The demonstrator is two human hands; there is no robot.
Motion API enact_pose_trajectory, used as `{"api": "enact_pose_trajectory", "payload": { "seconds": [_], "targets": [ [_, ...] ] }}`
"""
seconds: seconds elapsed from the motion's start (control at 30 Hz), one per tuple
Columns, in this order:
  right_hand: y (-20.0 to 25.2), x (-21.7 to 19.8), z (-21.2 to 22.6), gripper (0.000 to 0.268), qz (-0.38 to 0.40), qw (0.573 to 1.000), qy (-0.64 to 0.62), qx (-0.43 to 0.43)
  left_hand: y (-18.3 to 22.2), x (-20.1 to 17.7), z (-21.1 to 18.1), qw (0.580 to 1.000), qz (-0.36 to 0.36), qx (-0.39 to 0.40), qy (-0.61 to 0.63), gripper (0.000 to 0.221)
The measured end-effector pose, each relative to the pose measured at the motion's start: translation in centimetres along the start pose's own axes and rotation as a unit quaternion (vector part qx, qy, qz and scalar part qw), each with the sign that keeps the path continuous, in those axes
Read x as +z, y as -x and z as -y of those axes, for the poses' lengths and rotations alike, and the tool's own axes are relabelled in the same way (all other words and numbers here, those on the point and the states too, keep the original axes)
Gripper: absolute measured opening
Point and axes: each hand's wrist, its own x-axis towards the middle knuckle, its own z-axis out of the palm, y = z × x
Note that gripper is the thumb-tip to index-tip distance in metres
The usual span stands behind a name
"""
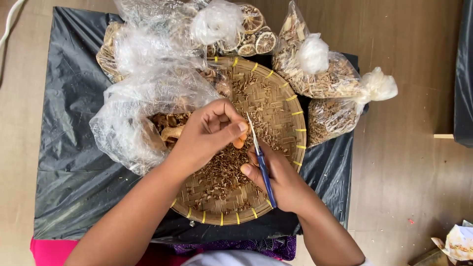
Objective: Cutting dried food items into smaller pieces using scissors over a woven tray.
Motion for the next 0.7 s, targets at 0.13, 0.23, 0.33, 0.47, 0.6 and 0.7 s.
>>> {"api": "enact_pose_trajectory", "payload": {
  "seconds": [0.13,0.23,0.33,0.47,0.6,0.7],
  "targets": [
    [-0.2,0.1,-0.9,0.019,-0.004,1.000,-0.021,-0.001,-0.1,-0.1,-1.0,0.997,-0.006,0.019,-0.080,0.004],
    [-0.4,0.3,-0.3,0.021,-0.015,0.999,0.002,-0.033,-0.3,-0.4,-1.7,0.991,-0.001,0.045,-0.125,0.006],
    [-0.3,0.6,1.7,0.021,-0.029,0.999,0.022,-0.018,0.2,0.0,-2.7,0.991,-0.008,0.062,-0.117,0.007],
    [1.1,0.3,3.4,0.024,-0.037,0.998,0.047,-0.036,1.7,1.4,-4.1,0.995,-0.004,0.058,-0.081,0.005],
    [3.2,1.3,2.7,0.031,-0.047,0.999,0.026,0.000,2.8,2.4,-2.7,0.997,0.004,0.029,-0.075,0.006],
    [4.4,2.7,-0.1,0.033,-0.059,0.998,-0.014,-0.020,3.8,2.9,-1.1,0.999,0.025,0.015,-0.035,0.009]
  ]
}}
